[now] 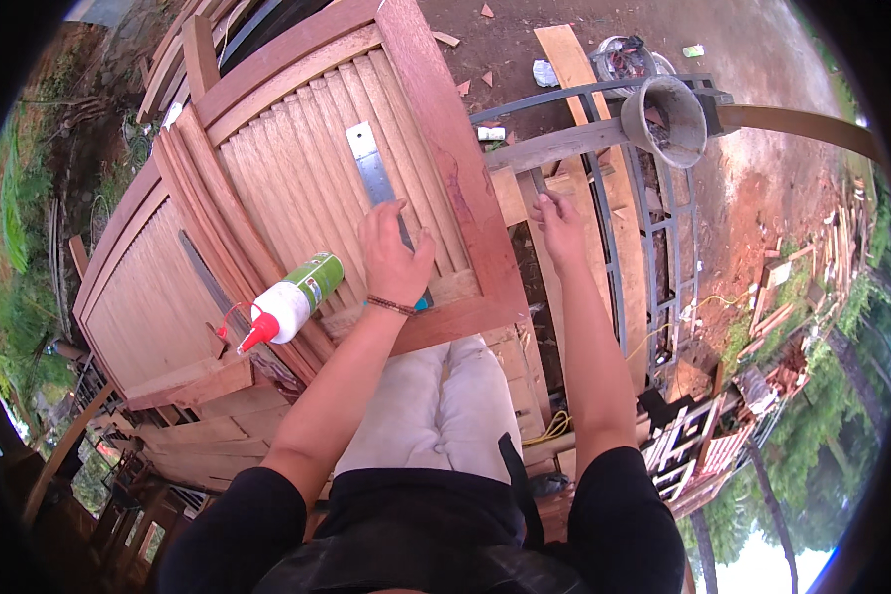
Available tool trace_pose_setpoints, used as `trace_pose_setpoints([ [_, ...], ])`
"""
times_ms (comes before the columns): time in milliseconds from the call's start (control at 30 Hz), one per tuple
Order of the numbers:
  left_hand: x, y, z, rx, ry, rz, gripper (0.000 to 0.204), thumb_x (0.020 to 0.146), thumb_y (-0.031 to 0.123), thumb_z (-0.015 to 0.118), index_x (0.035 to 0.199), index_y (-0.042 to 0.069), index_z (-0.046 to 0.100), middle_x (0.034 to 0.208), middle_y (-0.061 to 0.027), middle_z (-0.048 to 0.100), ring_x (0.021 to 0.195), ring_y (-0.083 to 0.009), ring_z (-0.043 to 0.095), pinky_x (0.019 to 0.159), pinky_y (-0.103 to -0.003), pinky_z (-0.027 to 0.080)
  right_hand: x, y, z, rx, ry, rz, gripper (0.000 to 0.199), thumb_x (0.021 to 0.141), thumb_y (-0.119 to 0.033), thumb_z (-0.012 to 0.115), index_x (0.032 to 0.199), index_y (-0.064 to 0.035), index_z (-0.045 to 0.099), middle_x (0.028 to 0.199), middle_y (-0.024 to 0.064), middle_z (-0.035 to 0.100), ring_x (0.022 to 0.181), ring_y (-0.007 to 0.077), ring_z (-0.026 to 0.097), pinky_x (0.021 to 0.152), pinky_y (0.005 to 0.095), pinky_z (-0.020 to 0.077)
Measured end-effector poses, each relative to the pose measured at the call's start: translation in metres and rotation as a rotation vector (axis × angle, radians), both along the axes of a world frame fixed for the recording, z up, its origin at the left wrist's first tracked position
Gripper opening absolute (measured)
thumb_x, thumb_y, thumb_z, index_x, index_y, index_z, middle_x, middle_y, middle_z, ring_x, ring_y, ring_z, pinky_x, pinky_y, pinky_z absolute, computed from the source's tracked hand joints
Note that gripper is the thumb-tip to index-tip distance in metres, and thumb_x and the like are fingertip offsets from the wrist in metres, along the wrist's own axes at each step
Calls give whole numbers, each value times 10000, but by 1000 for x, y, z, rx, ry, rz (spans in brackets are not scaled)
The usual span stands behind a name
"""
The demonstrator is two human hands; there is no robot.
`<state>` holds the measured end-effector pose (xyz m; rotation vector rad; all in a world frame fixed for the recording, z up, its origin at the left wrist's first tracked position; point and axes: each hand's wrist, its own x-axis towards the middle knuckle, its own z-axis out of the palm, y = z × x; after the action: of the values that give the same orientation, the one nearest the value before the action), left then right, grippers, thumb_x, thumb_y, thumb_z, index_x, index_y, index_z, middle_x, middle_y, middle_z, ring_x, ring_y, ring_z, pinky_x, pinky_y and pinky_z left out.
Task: The person assembles a wooden slatted panel by applying glue to a frame piece and attaching it to the panel. They use a nail gun to secure the frame, then use a hand saw to trim the excess length of the attached frame piece. Finally, they lift the completed panel and place it upright against a stack of similar panels.
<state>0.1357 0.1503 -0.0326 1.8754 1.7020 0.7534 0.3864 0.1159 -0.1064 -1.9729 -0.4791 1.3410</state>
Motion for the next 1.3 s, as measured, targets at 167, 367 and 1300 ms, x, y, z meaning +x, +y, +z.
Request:
trace_pose_setpoints([
  [167, -33, -77, -6, -266, 281, 69, 491, 769, 249, 771, 1134, -4, 564, 1013, -170, 599, 1001, -347, 559, 907, -433, 438, 1, -130, -3, -186, 92, -80, 385, 989, -301, 543, 1237, -8, 567, 1038, 97, 672, 885, 158, 650, 788, 281, 503],
  [367, -32, -67, -17, -545, 156, 179, 339, 781, 247, 780, 944, 8, 605, 804, -109, 635, 779, -291, 626, 739, -400, 502, -3, -123, 17, -74, 145, -151, 356, 993, -288, 536, 1202, -3, 573, 1035, 95, 673, 904, 162, 657, 796, 282, 507],
  [1300, 19, -78, -41, -339, 75, 112, 186, 803, 187, 742, 889, 41, 664, 965, -147, 593, 1000, -361, 511, 914, -447, 396, -28, -58, 1, 151, -6, 281, 453, 925, -313, 628, 1217, 32, 605, 1033, 151, 690, 937, 199, 652, 838, 310, 502],
])
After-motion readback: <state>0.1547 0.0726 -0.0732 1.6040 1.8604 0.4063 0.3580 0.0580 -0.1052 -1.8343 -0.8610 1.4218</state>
